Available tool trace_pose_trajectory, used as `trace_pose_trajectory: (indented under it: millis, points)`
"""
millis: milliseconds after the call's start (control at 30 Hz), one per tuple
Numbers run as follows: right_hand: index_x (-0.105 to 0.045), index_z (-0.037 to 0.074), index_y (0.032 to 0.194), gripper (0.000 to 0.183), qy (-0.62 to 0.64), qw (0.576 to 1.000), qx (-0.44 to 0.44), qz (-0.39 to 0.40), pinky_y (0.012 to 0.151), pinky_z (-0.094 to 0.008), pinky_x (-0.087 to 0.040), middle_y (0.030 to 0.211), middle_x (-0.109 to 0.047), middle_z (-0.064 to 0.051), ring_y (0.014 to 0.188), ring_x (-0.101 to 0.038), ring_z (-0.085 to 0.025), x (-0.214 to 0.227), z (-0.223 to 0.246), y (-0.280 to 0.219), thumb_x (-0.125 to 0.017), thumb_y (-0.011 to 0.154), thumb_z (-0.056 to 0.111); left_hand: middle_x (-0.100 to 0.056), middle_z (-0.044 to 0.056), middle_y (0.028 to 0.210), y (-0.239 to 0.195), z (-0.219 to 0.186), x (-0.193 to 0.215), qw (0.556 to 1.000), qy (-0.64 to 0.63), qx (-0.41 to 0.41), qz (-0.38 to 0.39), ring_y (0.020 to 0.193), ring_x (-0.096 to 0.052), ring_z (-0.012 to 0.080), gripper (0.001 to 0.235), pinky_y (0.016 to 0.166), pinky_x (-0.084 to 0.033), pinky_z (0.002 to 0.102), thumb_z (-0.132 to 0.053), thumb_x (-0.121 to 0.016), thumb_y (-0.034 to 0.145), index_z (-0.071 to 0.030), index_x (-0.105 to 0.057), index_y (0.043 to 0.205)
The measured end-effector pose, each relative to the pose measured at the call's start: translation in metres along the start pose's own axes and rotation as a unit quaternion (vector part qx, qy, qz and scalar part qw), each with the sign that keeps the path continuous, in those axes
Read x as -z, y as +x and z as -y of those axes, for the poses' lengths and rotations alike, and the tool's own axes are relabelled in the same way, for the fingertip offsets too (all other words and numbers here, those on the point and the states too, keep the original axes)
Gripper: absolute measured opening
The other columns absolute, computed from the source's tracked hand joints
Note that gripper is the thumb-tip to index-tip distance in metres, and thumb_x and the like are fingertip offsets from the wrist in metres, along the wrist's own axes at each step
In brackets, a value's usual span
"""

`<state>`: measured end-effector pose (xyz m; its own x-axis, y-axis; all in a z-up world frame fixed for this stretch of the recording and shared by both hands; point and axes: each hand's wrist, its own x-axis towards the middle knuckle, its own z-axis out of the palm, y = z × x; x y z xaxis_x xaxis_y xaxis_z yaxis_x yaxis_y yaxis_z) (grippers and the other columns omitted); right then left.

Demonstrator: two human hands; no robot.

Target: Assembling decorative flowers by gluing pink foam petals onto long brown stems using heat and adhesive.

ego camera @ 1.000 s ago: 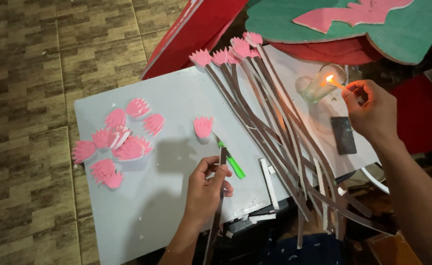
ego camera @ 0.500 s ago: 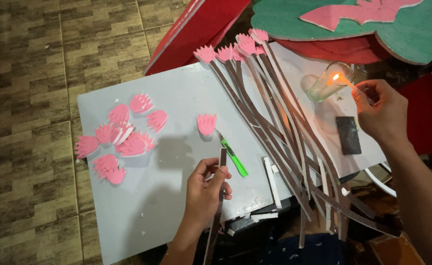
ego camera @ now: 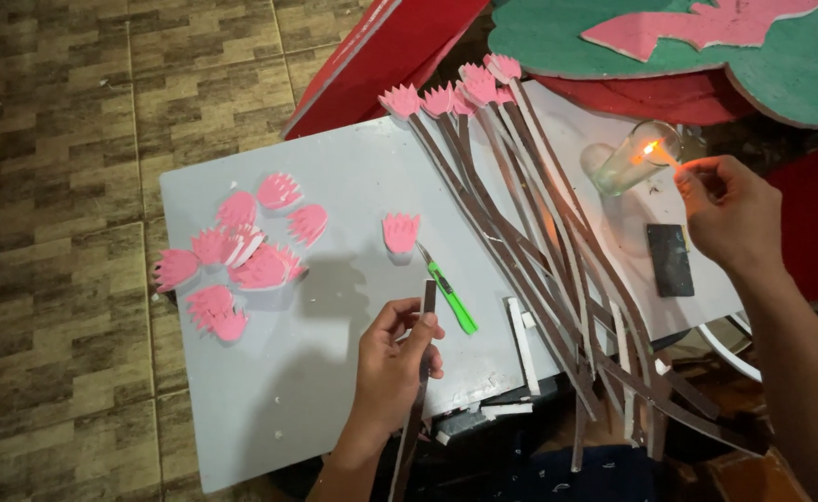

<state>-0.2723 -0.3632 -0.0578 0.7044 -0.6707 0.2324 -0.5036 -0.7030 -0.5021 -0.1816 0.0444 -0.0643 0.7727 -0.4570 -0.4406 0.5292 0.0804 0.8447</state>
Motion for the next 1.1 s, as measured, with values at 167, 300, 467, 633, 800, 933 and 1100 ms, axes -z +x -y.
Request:
trace_pose_trajectory:
  millis: [167, 300, 467, 633, 800, 933, 1100]
  points:
    - [-0.076, 0.010, 0.116, 0.021, -0.012, 1.000, 0.010, 0.017, 0.073, -0.035, -0.043, 0.086, -0.066, -0.003, 0.074, -0.054, -0.017, 0.000, -0.007, 0.004, -0.060, 0.117, 0.022, -0.065, 0.013, 0.085, 0.001, 0.004, 0.000, 1.000, -0.009, -0.016, -0.002, 0.047, -0.055, 0.0202, 0.030, 0.048, -0.052, 0.034, -0.023, -0.068, 0.092, 0.001, -0.065, 0.111]
    - [-0.078, 0.008, 0.118, 0.024, -0.012, 1.000, -0.005, 0.026, 0.070, -0.035, -0.043, 0.093, -0.071, -0.004, 0.077, -0.056, -0.017, 0.003, 0.002, 0.002, -0.057, 0.117, 0.020, -0.065, 0.014, 0.085, -0.001, 0.002, -0.002, 1.000, -0.010, -0.016, -0.008, 0.048, -0.059, 0.0206, 0.029, 0.050, -0.053, 0.035, -0.022, -0.068, 0.093, 0.000, -0.066, 0.112]
    - [-0.074, 0.011, 0.117, 0.014, -0.003, 1.000, -0.015, 0.004, 0.074, -0.034, -0.045, 0.093, -0.067, -0.002, 0.077, -0.056, -0.016, 0.003, 0.001, -0.001, -0.066, 0.114, 0.022, -0.067, 0.013, 0.087, -0.003, -0.004, -0.003, 1.000, -0.004, -0.014, -0.011, 0.050, -0.061, 0.0200, 0.032, 0.052, -0.054, 0.034, -0.024, -0.070, 0.091, 0.000, -0.068, 0.112]
    - [-0.072, 0.014, 0.121, 0.011, -0.001, 0.999, 0.029, -0.017, 0.077, -0.034, -0.043, 0.091, -0.061, -0.003, 0.079, -0.054, -0.016, -0.003, -0.018, 0.003, -0.076, 0.112, 0.019, -0.072, 0.012, 0.096, -0.003, 0.001, -0.005, 0.999, 0.001, -0.035, -0.030, 0.053, -0.064, 0.0186, 0.034, 0.057, -0.060, 0.033, -0.025, -0.072, 0.088, -0.001, -0.070, 0.112]
    - [-0.071, 0.011, 0.130, 0.016, 0.080, 0.991, 0.093, 0.058, 0.080, -0.029, -0.040, 0.110, -0.068, -0.004, 0.085, -0.052, -0.013, 0.006, 0.027, -0.018, -0.067, 0.116, 0.019, -0.073, 0.006, 0.087, -0.015, -0.012, -0.011, 1.000, -0.003, -0.024, -0.013, 0.052, -0.052, 0.0141, 0.032, 0.052, -0.045, 0.026, -0.015, -0.071, 0.091, -0.001, -0.075, 0.119]
    - [-0.073, 0.014, 0.126, 0.028, 0.138, 0.963, 0.128, 0.195, 0.036, -0.023, -0.039, 0.064, -0.063, -0.001, 0.040, -0.038, -0.008, 0.025, 0.110, -0.057, -0.062, 0.101, 0.022, -0.076, 0.009, 0.085, -0.020, -0.003, -0.010, 0.995, 0.020, -0.089, 0.038, 0.052, -0.052, 0.0138, 0.034, 0.051, -0.047, 0.028, -0.015, -0.069, 0.093, -0.004, -0.074, 0.125]
    - [-0.079, 0.023, 0.112, 0.023, 0.225, 0.885, 0.302, 0.274, 0.054, -0.025, -0.035, 0.054, -0.060, 0.006, 0.049, -0.044, -0.007, 0.036, 0.179, -0.081, -0.067, 0.093, 0.021, -0.057, 0.002, 0.067, -0.029, 0.003, -0.007, 0.989, -0.003, -0.121, 0.082, 0.054, -0.051, 0.0121, 0.030, 0.051, -0.045, 0.026, -0.016, -0.073, 0.092, -0.002, -0.077, 0.119]
